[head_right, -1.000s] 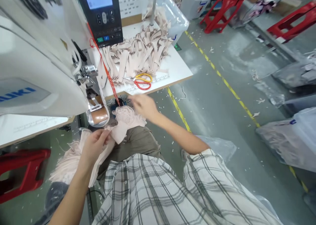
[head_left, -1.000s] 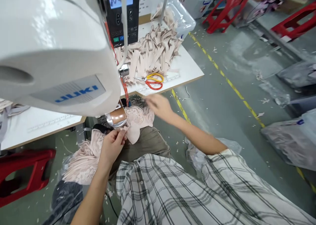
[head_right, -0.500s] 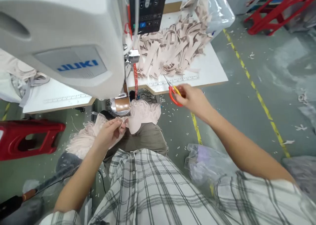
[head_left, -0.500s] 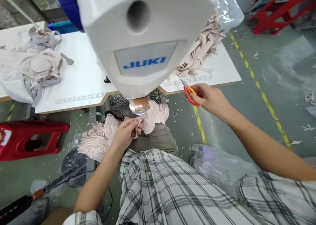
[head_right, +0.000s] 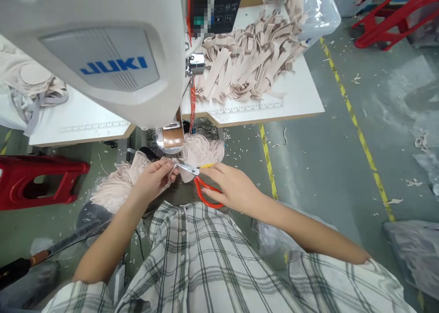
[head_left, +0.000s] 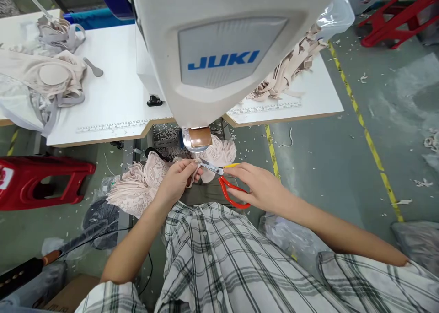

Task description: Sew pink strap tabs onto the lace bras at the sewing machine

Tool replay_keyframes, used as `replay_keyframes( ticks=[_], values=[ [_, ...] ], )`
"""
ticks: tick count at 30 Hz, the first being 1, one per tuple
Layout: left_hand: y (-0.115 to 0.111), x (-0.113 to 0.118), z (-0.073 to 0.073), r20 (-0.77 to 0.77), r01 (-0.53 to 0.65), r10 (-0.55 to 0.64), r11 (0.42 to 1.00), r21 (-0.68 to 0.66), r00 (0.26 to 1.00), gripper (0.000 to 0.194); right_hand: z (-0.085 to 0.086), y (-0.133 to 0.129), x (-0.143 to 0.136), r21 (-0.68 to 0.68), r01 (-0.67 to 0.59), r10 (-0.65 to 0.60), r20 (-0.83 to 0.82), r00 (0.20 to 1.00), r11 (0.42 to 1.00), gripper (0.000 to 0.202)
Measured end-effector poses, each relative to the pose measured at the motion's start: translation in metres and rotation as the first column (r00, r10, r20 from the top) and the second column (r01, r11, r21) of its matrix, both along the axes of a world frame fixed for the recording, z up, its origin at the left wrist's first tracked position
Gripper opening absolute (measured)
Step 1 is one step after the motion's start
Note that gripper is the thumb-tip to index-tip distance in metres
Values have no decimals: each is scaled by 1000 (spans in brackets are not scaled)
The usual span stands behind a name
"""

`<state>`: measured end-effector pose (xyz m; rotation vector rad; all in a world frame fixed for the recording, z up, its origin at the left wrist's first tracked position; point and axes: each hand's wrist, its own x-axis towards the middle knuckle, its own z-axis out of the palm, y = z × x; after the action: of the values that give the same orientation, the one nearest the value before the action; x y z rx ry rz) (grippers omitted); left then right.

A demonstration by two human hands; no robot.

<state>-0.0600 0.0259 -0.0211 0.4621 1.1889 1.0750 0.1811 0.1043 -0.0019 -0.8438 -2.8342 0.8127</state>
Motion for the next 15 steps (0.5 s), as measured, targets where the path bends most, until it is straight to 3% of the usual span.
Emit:
replay_keyframes(
  ticks=[5, 10, 15],
  values=[
    [1, -2, 1, -94, 25, -26, 1000, -10, 995, 17, 0, 4, -1, -63, -34, 35, 18, 999, 997, 34],
    [-1, -2, -4, -59, 74, -73, 997, 18, 996, 17, 0, 0, 8, -154, 38, -37, 5, 999, 987, 33],
    [-3, 3, -2, -114, 51, -46, 998, 41, 992, 22, -4, -8, 5, -252, 83, -95, -35, 995, 964, 39]
  ],
)
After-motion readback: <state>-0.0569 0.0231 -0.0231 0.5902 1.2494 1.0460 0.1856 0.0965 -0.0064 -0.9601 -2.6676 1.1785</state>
